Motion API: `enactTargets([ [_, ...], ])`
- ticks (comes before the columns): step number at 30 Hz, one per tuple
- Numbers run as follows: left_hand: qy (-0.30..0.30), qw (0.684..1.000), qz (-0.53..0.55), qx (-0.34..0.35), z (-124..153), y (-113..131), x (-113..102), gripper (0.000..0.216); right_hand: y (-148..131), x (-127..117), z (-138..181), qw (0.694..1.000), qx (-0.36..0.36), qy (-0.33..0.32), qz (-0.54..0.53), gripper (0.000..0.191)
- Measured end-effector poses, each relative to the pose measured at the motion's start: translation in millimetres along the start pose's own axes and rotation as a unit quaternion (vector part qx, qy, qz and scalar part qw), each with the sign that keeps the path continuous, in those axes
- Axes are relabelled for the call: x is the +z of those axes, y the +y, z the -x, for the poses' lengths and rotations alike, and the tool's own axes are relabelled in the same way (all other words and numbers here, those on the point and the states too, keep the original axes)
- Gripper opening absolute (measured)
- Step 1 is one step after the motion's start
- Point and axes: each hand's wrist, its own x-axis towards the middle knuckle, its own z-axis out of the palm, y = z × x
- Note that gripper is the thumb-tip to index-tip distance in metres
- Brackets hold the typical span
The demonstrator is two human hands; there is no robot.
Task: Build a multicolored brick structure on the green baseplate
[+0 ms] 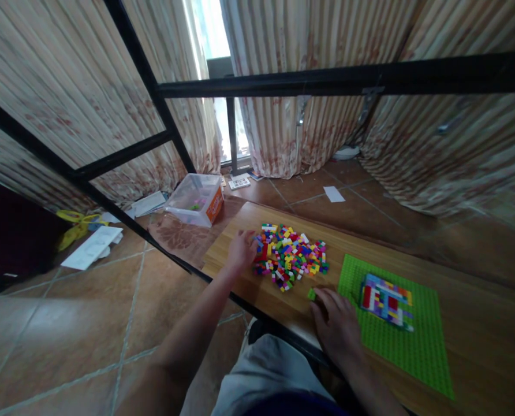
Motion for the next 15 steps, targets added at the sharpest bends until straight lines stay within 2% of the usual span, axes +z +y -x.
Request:
enactTargets([
  [8,-0.026,0.999,-0.027,0.030,-18,-2,11,0.012,0,0,0,1.000,0.004,0.007,-0.015,0.027],
  [15,0.000,0.999,0.019,0.044,-2,7,-3,0.016,-9,-3,-4,0.999,0.035,0.000,-0.038,0.026],
])
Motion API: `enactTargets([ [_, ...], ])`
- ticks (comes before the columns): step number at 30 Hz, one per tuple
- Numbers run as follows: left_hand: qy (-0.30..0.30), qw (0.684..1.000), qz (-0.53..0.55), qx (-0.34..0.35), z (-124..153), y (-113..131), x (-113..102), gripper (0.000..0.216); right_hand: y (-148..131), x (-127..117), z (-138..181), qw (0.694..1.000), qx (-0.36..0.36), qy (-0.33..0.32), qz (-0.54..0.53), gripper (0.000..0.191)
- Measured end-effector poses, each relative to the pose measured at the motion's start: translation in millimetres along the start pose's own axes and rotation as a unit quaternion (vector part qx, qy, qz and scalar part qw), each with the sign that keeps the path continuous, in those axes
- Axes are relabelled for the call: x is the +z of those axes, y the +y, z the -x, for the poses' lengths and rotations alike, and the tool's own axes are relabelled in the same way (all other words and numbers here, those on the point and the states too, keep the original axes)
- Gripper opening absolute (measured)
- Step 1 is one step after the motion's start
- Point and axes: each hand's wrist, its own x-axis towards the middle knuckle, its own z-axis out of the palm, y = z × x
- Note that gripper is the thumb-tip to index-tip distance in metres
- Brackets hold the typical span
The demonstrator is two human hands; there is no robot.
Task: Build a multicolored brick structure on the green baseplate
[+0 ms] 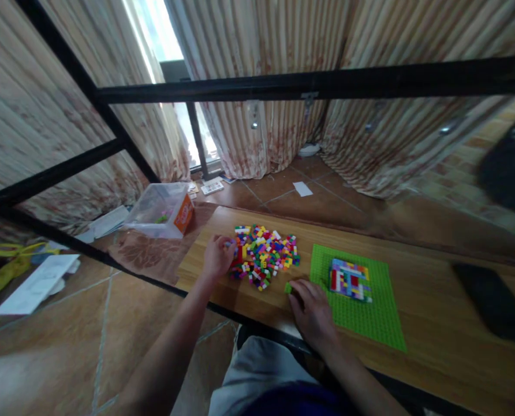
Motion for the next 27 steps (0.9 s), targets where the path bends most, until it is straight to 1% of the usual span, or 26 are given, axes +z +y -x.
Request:
enactTargets([
  [1,0.025,0.999,0.042,-0.007,6,5,-2,0.016,-1,-1,-1,1.000,0.007,0.002,-0.008,0.027],
  [2,0.033,0.995,0.093,-0.012,14,10,-4,0.017,-3,-1,-2,1.000,0.015,0.007,-0.016,0.027],
  [3,0.021,0.988,0.150,-0.017,23,17,-4,0.018,-4,-2,-3,0.999,0.021,0.013,-0.026,0.027],
  [4,-0.011,0.976,0.216,-0.025,33,24,-3,0.020,-5,-4,-4,0.999,0.028,0.022,-0.038,0.027],
  [6,-0.107,0.938,0.328,-0.045,56,40,1,0.026,-9,-8,-4,0.996,0.042,0.040,-0.064,0.027],
  [9,-0.199,0.882,0.419,-0.083,90,63,13,0.029,-19,-20,-3,0.991,0.058,0.052,-0.104,0.028],
  [11,-0.260,0.846,0.454,-0.103,108,74,20,0.028,-26,-30,0,0.989,0.051,0.043,-0.131,0.030],
  [14,-0.334,0.793,0.494,-0.120,121,83,25,0.028,-34,-43,6,0.986,0.024,0.004,-0.163,0.031],
  [16,-0.376,0.767,0.507,-0.117,123,85,26,0.026,-35,-51,10,0.984,0.021,-0.020,-0.178,0.031],
  [18,-0.415,0.738,0.519,-0.119,123,86,27,0.024,-34,-57,14,0.981,0.032,-0.029,-0.187,0.030],
  [20,-0.449,0.703,0.534,-0.137,124,88,28,0.024,-33,-64,18,0.980,0.046,-0.036,-0.190,0.027],
  [22,-0.470,0.676,0.546,-0.155,126,92,32,0.026,-32,-70,21,0.979,0.062,-0.043,-0.189,0.024],
  [24,-0.479,0.660,0.555,-0.163,129,97,37,0.028,-28,-76,24,0.980,0.074,-0.042,-0.179,0.021],
  [25,-0.479,0.659,0.556,-0.165,131,100,39,0.030,-24,-79,24,0.982,0.078,-0.033,-0.167,0.021],
  [27,-0.468,0.673,0.548,-0.169,135,104,43,0.034,-13,-84,23,0.989,0.084,0.006,-0.123,0.019],
])
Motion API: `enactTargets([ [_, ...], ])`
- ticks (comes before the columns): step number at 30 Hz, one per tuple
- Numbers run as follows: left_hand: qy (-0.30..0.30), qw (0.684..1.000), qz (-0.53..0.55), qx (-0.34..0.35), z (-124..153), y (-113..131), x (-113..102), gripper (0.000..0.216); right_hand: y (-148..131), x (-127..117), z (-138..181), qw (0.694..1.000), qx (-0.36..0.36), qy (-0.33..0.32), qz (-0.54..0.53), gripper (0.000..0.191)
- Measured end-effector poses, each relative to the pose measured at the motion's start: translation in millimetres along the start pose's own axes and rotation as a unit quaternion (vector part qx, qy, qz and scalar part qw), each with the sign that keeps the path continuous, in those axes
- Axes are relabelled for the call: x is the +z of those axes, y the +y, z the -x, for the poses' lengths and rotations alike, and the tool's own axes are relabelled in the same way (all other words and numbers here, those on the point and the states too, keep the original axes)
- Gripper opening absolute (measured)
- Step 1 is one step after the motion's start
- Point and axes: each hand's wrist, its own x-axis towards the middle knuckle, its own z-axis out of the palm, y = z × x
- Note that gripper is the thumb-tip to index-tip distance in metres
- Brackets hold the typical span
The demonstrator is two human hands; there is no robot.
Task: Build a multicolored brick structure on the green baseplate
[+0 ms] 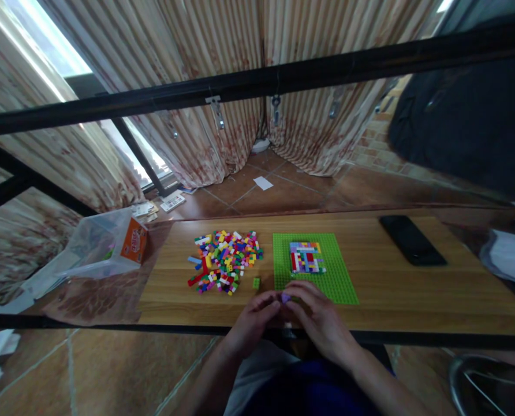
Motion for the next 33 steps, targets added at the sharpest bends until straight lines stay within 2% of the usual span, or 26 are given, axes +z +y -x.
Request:
enactTargets([
  [3,0.041,0.998,-0.038,0.006,-2,-5,3,0.040,22,-12,-11,0.991,-0.005,0.092,0.095,0.019],
  [5,0.052,0.997,-0.057,0.007,-2,-8,3,0.041,37,-19,-20,0.982,-0.020,0.117,0.148,0.020],
  [9,0.056,0.996,-0.062,0.006,-3,-11,0,0.038,53,-24,-33,0.972,-0.053,0.081,0.213,0.021],
  [14,0.065,0.996,-0.063,0.007,-4,-11,-3,0.037,56,-23,-38,0.960,-0.056,0.045,0.271,0.021],
  [19,0.063,0.996,-0.061,0.004,-4,-13,-4,0.036,58,-23,-40,0.959,-0.053,0.039,0.274,0.020],
  [25,0.064,0.996,-0.055,0.009,-5,-14,-4,0.036,62,-19,-36,0.968,-0.045,0.076,0.236,0.022],
  [29,0.064,0.996,-0.058,0.005,-5,-13,-3,0.034,64,-20,-36,0.975,-0.016,0.109,0.194,0.027],
  [33,0.066,0.995,-0.075,0.013,-5,-13,-4,0.032,64,-20,-43,0.963,0.025,0.140,0.228,0.038],
])
